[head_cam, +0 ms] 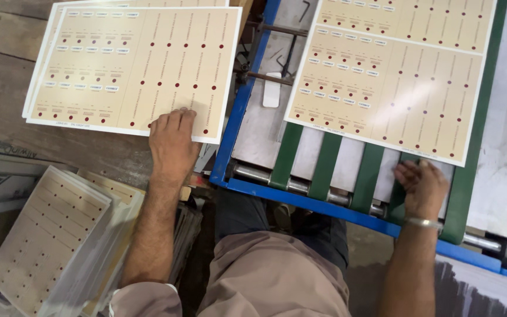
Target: The person repeatedly picks up sheets of paper from a stack on the left and places them onto a conveyor belt on the right. The sheets are fed through rollers and collected in a pile. The person maintains a steady rhythm, handling the papers one by one throughout the clip.
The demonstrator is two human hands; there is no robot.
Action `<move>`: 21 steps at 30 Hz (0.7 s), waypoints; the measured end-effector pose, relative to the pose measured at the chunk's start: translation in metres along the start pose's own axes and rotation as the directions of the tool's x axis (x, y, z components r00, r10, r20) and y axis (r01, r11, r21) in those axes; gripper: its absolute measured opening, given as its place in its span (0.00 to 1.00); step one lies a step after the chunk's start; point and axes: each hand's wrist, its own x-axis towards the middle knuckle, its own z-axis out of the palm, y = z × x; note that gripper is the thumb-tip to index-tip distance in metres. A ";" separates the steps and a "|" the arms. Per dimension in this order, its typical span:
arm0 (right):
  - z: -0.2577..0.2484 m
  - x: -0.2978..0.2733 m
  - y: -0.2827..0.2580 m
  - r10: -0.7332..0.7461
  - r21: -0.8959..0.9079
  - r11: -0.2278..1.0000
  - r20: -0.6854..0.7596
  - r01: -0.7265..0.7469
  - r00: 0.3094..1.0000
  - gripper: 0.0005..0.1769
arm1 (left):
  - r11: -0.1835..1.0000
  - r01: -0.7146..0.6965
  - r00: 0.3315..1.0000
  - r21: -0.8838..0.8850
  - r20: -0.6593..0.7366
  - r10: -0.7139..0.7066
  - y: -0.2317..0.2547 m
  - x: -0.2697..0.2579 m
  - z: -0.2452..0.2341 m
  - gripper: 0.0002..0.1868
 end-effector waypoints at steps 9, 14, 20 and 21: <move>0.089 -0.117 0.009 0.048 -0.053 0.998 0.517 -0.024 0.854 0.21 | 0.952 -0.055 0.998 -0.302 0.002 0.058 0.009 0.018 -0.007 0.25; 0.158 -0.178 0.013 0.033 0.063 0.991 0.743 -0.119 0.669 0.25 | 0.894 -0.335 0.863 -0.297 0.284 0.418 0.135 0.009 0.021 0.21; 0.133 -0.123 0.009 -0.003 0.168 0.984 0.337 -0.057 0.941 0.24 | 0.894 -0.299 0.924 -0.333 0.135 0.359 0.114 0.007 0.017 0.29; 0.114 -0.106 0.001 -0.084 0.187 0.982 0.296 0.029 0.951 0.24 | 0.932 -0.251 0.936 -0.260 0.181 0.303 0.097 0.010 0.016 0.32</move>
